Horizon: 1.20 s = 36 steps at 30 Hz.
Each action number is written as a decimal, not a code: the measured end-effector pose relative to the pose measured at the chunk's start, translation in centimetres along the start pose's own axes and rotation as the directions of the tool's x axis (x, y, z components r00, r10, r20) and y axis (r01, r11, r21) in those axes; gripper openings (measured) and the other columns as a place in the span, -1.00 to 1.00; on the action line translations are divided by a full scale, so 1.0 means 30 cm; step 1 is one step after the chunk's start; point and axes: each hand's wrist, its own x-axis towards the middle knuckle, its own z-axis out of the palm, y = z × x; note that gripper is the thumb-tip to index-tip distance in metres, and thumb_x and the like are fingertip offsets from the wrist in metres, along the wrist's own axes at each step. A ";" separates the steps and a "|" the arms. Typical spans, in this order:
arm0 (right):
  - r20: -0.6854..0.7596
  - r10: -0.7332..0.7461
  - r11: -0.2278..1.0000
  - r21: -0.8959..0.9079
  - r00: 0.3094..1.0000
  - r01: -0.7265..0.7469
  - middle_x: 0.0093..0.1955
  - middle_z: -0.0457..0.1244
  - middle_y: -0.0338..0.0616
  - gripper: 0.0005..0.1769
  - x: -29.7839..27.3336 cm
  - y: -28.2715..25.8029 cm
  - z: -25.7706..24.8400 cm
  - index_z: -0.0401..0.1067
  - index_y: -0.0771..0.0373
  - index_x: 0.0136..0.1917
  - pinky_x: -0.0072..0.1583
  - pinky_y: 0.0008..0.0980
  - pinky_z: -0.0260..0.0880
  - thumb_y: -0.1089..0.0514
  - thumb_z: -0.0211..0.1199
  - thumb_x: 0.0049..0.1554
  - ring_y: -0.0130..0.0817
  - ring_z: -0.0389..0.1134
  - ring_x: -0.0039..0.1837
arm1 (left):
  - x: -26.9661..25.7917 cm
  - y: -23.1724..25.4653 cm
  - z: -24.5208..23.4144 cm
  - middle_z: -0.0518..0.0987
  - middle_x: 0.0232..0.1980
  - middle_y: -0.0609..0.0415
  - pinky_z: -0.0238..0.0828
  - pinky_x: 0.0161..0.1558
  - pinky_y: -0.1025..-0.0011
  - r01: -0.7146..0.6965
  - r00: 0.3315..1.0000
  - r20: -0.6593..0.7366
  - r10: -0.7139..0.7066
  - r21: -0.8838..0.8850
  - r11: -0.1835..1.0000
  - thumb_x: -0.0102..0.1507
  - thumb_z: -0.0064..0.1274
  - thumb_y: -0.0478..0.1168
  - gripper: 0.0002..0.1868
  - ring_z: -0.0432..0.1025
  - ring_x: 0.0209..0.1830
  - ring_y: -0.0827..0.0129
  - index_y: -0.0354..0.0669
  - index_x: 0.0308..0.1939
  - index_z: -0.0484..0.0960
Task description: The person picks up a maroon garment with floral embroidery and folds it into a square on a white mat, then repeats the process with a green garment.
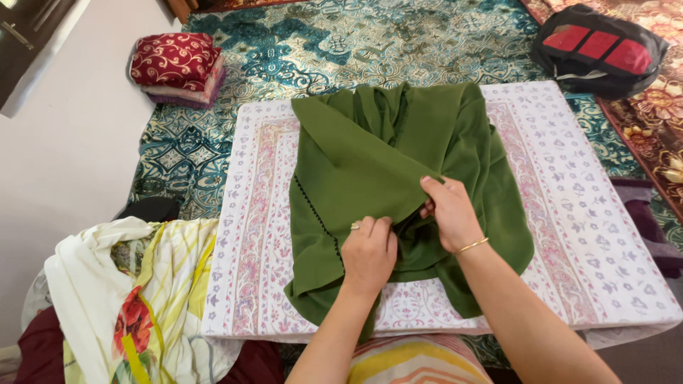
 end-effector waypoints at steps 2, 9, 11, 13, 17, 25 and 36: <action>0.020 -0.010 0.999 0.050 1.000 0.009 -0.42 0.14 -0.24 -0.73 0.033 -0.070 -0.021 0.48 0.28 -0.20 -0.30 -0.45 0.44 0.12 0.16 0.29 -0.48 0.23 -0.39 | 0.016 -0.013 0.007 0.43 -0.29 0.34 0.49 -0.30 0.52 0.001 0.999 -0.037 -0.004 -0.085 0.996 0.16 0.08 -0.11 -0.85 0.48 -0.34 0.41 0.20 -0.19 0.63; 0.013 -0.064 0.994 0.087 0.998 0.062 -0.44 0.14 -0.25 -0.76 0.234 -0.334 -0.084 0.45 0.23 -0.17 -0.32 -0.48 0.45 0.07 0.20 0.29 -0.46 0.27 -0.41 | 0.097 0.040 -0.017 0.55 -0.13 0.22 0.55 -0.41 0.39 -0.125 0.992 -0.063 0.112 -0.258 0.958 0.20 0.05 -0.28 -0.61 0.55 -0.40 0.34 0.11 0.12 0.56; 0.041 -0.008 1.000 0.020 0.999 0.007 -0.40 0.13 -0.21 -0.75 0.299 -0.370 -0.099 0.47 0.21 -0.17 -0.31 -0.34 0.48 0.02 0.27 0.25 -0.37 0.26 -0.38 | 0.132 0.059 -0.027 0.52 -0.05 0.16 0.58 -0.48 0.42 -0.129 0.992 -0.023 0.128 -0.244 0.961 0.16 0.04 -0.34 -0.58 0.58 -0.44 0.36 0.08 0.10 0.54; 0.031 -0.001 0.999 0.044 1.000 0.000 -0.40 0.13 -0.22 -0.76 0.347 -0.416 -0.086 0.42 0.21 -0.14 -0.32 -0.37 0.48 0.02 0.29 0.24 -0.41 0.28 -0.37 | 0.157 0.066 -0.035 0.53 -0.05 0.11 0.58 -0.44 0.32 -0.128 0.987 0.072 0.146 -0.214 0.968 0.18 0.03 -0.32 -0.66 0.58 -0.46 0.27 0.10 0.01 0.59; 0.114 0.083 0.991 0.091 0.990 -0.094 -0.38 0.18 -0.22 -0.79 0.354 -0.611 -0.050 0.29 0.16 -0.16 -0.23 -0.35 0.31 0.09 0.15 0.31 -0.41 0.19 -0.37 | 0.130 0.067 0.014 0.49 -0.31 0.03 0.31 -0.42 0.16 -0.094 0.937 0.304 0.172 -0.254 0.963 0.24 0.01 -0.45 -0.84 0.32 -0.53 0.07 -0.11 -0.24 0.62; 0.367 0.159 0.955 0.176 0.917 -0.237 -0.15 0.32 -0.10 -0.82 0.380 -0.777 -0.010 0.38 0.21 -0.01 0.03 -0.10 0.49 0.10 0.03 0.35 -0.17 0.41 -0.06 | 0.227 0.226 0.098 0.53 0.22 -0.11 0.34 0.13 -0.01 0.395 0.807 0.534 -0.252 -0.171 0.903 0.35 -0.04 0.10 -0.40 0.46 0.10 -0.04 -0.19 0.35 0.46; 0.283 0.173 0.869 0.408 0.944 -0.281 -0.09 0.26 0.03 -0.83 0.418 -0.877 -0.106 0.20 0.24 -0.05 0.35 0.18 0.50 0.15 -0.02 0.38 0.10 0.41 0.11 | 0.230 0.363 0.313 0.56 -0.14 -0.04 0.43 -0.14 0.06 0.487 0.792 0.450 -0.413 -0.055 0.872 0.31 0.00 -0.09 -0.73 0.49 -0.26 0.03 -0.25 -0.20 0.65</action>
